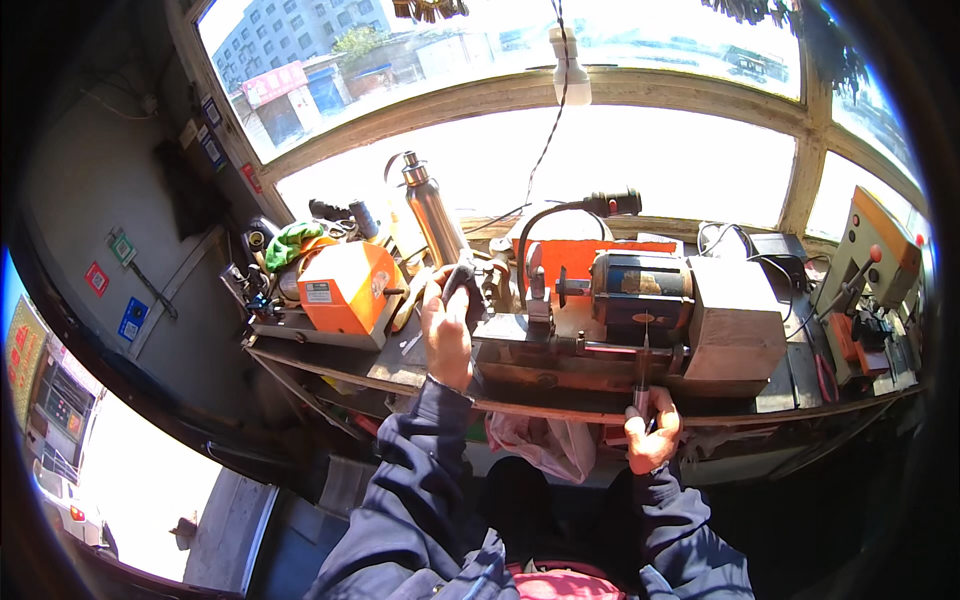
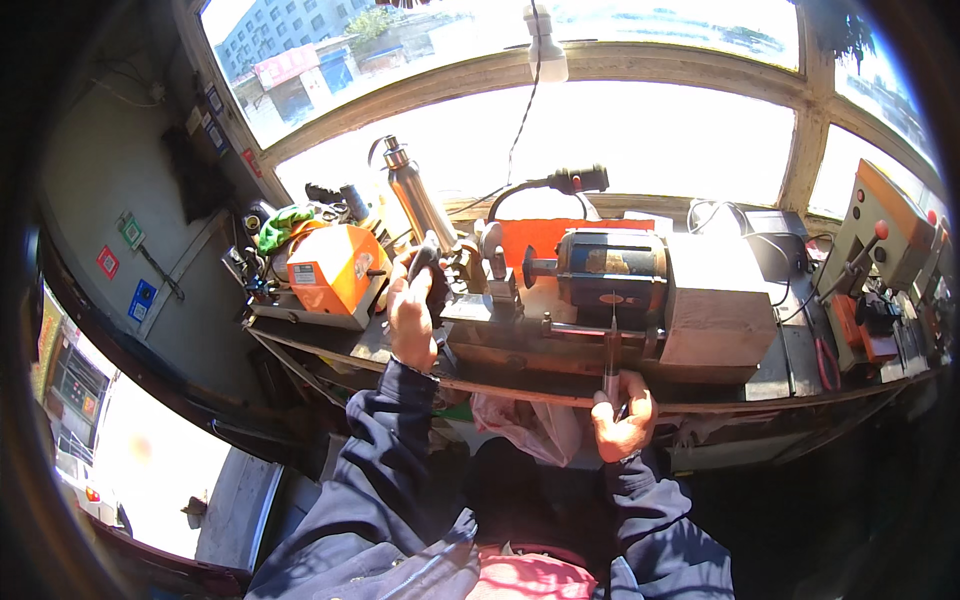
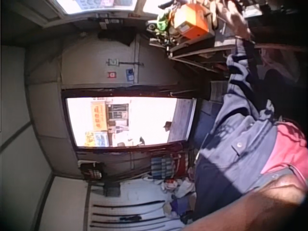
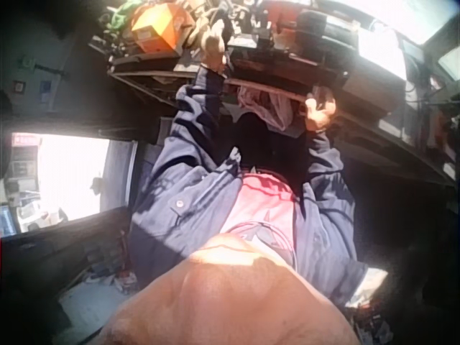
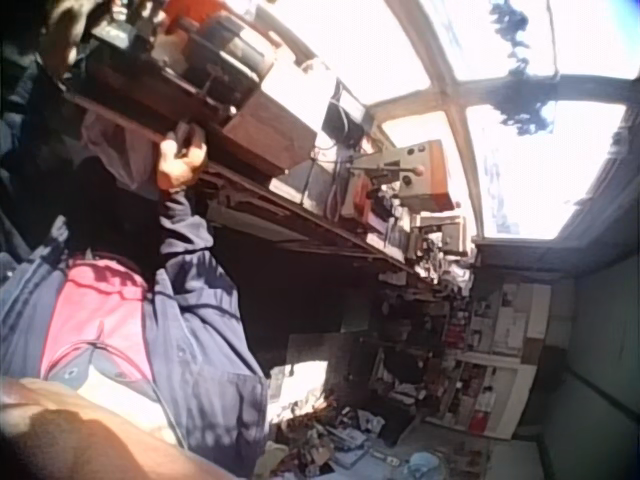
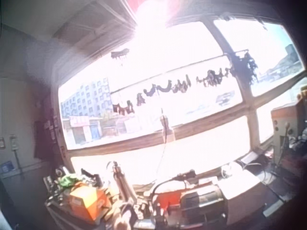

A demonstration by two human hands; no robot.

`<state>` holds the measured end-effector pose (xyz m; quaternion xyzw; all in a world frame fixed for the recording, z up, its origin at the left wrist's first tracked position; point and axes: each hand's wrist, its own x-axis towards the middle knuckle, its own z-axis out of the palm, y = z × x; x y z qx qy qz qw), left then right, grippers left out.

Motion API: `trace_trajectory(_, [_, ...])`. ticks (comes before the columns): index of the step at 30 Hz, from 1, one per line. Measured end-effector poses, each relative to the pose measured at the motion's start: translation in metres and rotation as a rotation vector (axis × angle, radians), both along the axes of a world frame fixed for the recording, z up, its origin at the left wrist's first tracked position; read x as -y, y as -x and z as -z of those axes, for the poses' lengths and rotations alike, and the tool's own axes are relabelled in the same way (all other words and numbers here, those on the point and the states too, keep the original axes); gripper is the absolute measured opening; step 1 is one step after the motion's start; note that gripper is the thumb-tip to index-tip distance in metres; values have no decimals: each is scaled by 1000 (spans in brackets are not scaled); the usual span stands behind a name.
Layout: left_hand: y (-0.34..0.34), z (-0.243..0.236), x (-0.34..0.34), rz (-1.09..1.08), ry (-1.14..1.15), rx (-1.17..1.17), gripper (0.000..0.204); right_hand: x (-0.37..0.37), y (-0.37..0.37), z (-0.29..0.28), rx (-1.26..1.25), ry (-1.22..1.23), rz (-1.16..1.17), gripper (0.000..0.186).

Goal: The person uses a bench grinder to grind and polish small metal parts. They repeatedly hold the parts against the rotating wheel, wipe them with a cloth, and inspect the surfaces. The person also adjusts the grinder's tool rest and uses a screwdriver to tighten components.

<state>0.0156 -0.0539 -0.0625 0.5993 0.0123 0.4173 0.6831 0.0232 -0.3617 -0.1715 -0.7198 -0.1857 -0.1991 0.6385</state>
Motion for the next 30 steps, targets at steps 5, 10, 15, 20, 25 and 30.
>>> trace_trajectory(5, [-13,22,-17,-599,-819,-85,27,0,0,0,39,8,12,33])
trace_trajectory(10, [-16,36,-23,-707,-915,-45,27,0,1,-1,-1,-15,-13,33])
trace_trajectory(15, [-19,20,-25,-235,-299,125,24,1,1,-1,-10,-9,-5,33])
trace_trajectory(20, [-15,-12,-21,-8,12,-10,31,-1,-1,1,14,-12,6,33])
trace_trajectory(25, [-3,-30,-23,55,450,-174,31,0,-1,2,33,9,15,33])
trace_trajectory(30, [7,-22,-21,58,357,-76,28,-1,-1,1,14,2,3,32])
